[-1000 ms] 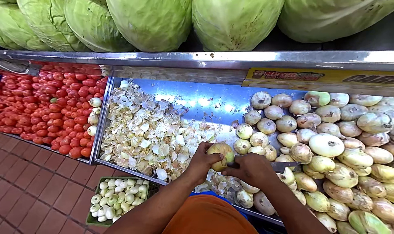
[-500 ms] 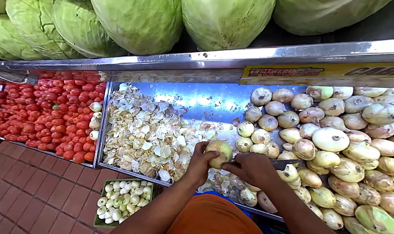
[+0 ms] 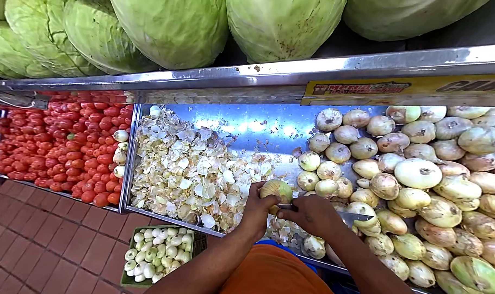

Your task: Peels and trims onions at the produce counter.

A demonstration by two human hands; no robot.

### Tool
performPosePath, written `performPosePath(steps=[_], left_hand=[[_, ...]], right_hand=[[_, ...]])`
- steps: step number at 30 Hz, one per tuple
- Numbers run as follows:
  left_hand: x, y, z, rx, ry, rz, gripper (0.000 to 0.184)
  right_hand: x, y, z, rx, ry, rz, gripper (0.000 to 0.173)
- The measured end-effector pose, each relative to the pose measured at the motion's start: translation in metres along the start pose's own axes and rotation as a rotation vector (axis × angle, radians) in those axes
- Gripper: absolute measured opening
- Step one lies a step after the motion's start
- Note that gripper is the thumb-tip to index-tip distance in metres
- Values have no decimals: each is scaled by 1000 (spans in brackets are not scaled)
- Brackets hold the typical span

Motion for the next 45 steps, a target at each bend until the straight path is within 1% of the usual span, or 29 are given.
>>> performPosePath(steps=[3,6,10,12,14,16,18,20,22,25,26,27,29,31,32,33,34,36,38,39,40,41,42,43,45], left_hand=[[-1,0,6,52,-15,-11,56],[-1,-2,9,13,-35,-46,58],[0,2,8,-75,-49,-83,57],[1,3,5,-93,-52,-89,58],[2,4,1,-94,-50,-90,57],[3,3,-3,-69,-23,-76,58],[4,1,-5,-15,17,-64,59],[6,-1,-6,-8,55,-73,60],[6,-2,-4,-72,60,-116,59],[2,-4,0,-146,-47,-220,61],[-1,-4,4,-157,-83,-208,57],[-5,-4,8,-189,-110,-161,53],[-10,-1,12,-292,-129,-59,53],[-15,-1,11,-335,-109,12,53],[-17,-2,10,-320,-98,45,53],[-19,-4,7,-291,-96,79,52],[-22,-6,2,-249,-102,115,51],[-31,-11,-4,-121,-139,174,48],[-43,-15,-1,-27,-172,177,47],[-47,-16,4,-14,-182,153,44],[-49,-16,9,-17,-189,120,42],[-48,-15,14,-34,-193,87,40],[-46,-13,18,-60,-190,60,38],[-42,-12,21,-87,-185,42,37],[-36,-11,22,-123,-172,31,37]], right_hand=[[7,-8,21,20,48,71,79],[7,-14,39,125,98,101,79],[4,-17,29,197,26,101,80],[4,-14,20,204,-19,55,80],[3,-9,10,145,-65,-18,82],[2,-5,5,97,-74,-50,82],[1,-5,1,77,-38,-29,81],[1,-4,-1,89,3,53,82],[2,-5,0,135,5,194,84],[5,-10,3,232,-45,392,85],[5,-11,3,265,-75,420,84],[4,-11,1,280,-107,426,82],[3,-8,-5,299,-155,456,79],[3,-10,-9,321,-167,583,76],[4,-10,-9,329,-151,614,75],[4,-8,-10,324,-140,607,75],[5,-4,-12,308,-142,558,76],[7,14,-25,274,-199,395,79],[8,36,-34,250,-228,150,79],[6,44,-31,232,-210,49,74],[4,45,-24,197,-168,-16,66],[4,41,-14,151,-115,-42,58],[6,31,-6,105,-64,-35,55],[9,19,1,73,-25,12,57],[12,-3,9,81,54,173,66]])
Point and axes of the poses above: each hand's wrist, its own x-axis away from the middle knuckle, its own y-axis out of the palm, z = x × y, the point moved 7 cm from there along -x, towards the middle knuckle, and after that the axes turned 14 degrees about x, right-handed, at the moved point
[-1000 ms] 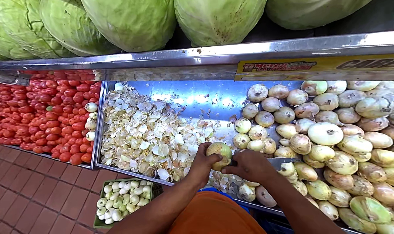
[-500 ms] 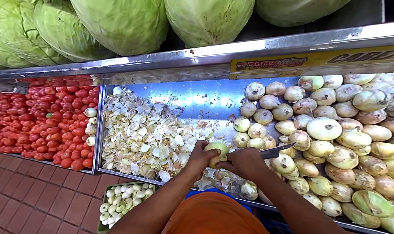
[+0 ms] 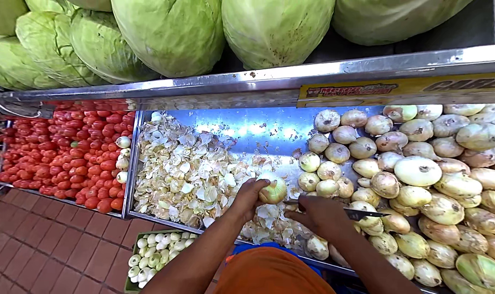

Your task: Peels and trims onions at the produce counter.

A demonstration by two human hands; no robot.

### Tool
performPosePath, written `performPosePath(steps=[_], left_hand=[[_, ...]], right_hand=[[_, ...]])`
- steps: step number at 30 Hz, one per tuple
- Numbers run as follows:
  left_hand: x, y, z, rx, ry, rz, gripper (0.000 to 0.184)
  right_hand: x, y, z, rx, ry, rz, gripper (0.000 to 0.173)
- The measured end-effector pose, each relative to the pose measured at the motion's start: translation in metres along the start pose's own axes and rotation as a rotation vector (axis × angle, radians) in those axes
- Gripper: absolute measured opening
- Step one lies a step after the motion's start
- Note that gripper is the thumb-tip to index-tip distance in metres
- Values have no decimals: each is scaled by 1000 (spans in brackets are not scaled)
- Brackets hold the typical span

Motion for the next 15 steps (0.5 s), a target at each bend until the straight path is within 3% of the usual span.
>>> performPosePath(steps=[3,8,12,15], left_hand=[[5,4,-7,-26,18,24,39],[6,7,-16,-13,57,124,49],[6,1,-21,9,39,155,51],[6,-2,-24,51,11,174,51]], right_hand=[[-8,-14,3,67,64,141,75],[-14,-7,-19,75,-3,-55,84],[-10,-1,-27,160,-26,176,77],[-6,2,-32,192,-59,223,74]])
Point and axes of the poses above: each hand's wrist, its own x-axis away from the middle knuckle, its own y-axis out of the palm, z = x × y, the point moved 7 cm from there along -x, towards the middle knuckle, and after that the axes turned 14 degrees about x, right-handed, at the moved point
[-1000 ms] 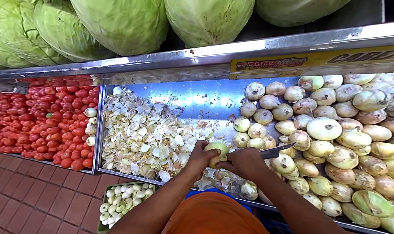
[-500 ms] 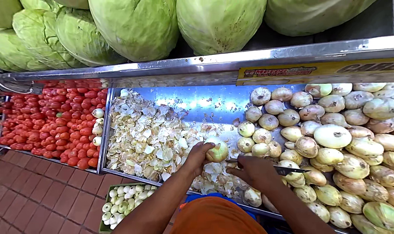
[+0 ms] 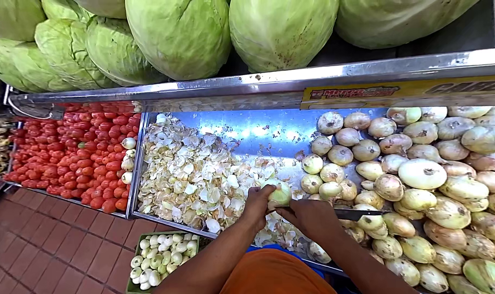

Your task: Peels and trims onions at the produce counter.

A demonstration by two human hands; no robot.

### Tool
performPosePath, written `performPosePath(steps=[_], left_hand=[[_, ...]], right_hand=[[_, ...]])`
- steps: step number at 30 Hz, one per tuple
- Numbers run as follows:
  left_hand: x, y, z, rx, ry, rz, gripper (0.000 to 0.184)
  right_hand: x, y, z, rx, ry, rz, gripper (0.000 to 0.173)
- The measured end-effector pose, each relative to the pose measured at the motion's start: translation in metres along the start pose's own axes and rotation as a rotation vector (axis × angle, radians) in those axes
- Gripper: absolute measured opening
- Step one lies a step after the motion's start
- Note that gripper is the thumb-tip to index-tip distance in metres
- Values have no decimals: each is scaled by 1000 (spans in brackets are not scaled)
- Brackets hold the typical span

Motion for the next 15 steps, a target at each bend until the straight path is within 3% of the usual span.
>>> performPosePath(steps=[8,13,15], left_hand=[[7,5,6,18,-8,-26,50],[14,12,3,4,15,-37,41],[11,8,1,39,30,-21,39]], right_hand=[[-5,-9,16,-112,68,-169,86],[-5,-9,8,-12,23,-9,80],[2,-6,-6,-20,-88,3,78]])
Point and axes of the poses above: each hand's wrist, its own x-axis away from the middle knuckle, its own y-axis out of the palm, z = x × y, the point moved 7 cm from there along -x, towards the middle knuckle, and after that the axes turned 14 degrees about x, right-handed, at the moved point
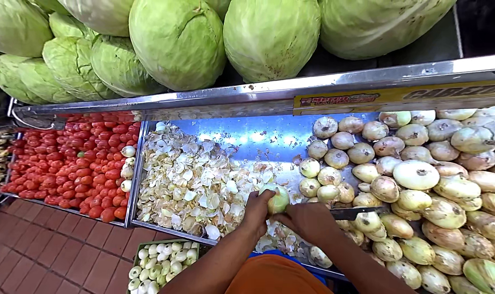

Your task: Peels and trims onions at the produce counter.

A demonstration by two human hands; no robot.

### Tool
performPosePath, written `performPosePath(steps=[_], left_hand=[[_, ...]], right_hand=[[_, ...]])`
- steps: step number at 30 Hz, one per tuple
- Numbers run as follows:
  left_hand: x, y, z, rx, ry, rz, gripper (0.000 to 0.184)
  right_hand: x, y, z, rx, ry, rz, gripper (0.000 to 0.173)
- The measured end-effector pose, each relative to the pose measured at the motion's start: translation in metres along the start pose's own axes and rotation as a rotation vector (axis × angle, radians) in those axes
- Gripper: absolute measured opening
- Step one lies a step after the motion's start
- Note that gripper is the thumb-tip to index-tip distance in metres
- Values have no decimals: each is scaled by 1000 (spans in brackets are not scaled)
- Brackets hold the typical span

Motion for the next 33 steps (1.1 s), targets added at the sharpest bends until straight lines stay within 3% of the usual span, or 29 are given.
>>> performPosePath(steps=[3,5,8,12,16,20,23,29,33], left_hand=[[-5,-3,7,92,-23,12,37],[-9,-3,17,112,-52,-22,38],[-6,-3,27,89,-53,-73,36],[3,-1,19,15,-29,-88,53],[10,4,13,-16,6,-116,58],[11,4,11,-3,-8,-99,60],[7,-1,14,10,16,-55,61],[12,1,18,-21,39,-102,59],[11,2,12,-37,53,-113,61]], right_hand=[[14,29,-27,-53,-199,-238,78],[18,44,-26,-56,-188,-359,78],[13,22,-1,-147,-25,-257,73],[3,-14,20,-101,116,-39,77],[-3,-17,23,-50,142,-194,84],[1,-9,12,-15,47,-120,83],[10,2,-4,-33,-33,-166,83],[4,-10,25,-77,127,-104,80],[0,-4,26,-53,89,-105,82]])
Point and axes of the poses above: each hand's wrist, its own x-axis away from the middle knuckle, its own y-axis out of the palm, z = x × y, the point moved 7 cm from there along -x, towards the middle knuckle, and after that the axes turned 14 degrees about x, right-handed, at the moved point
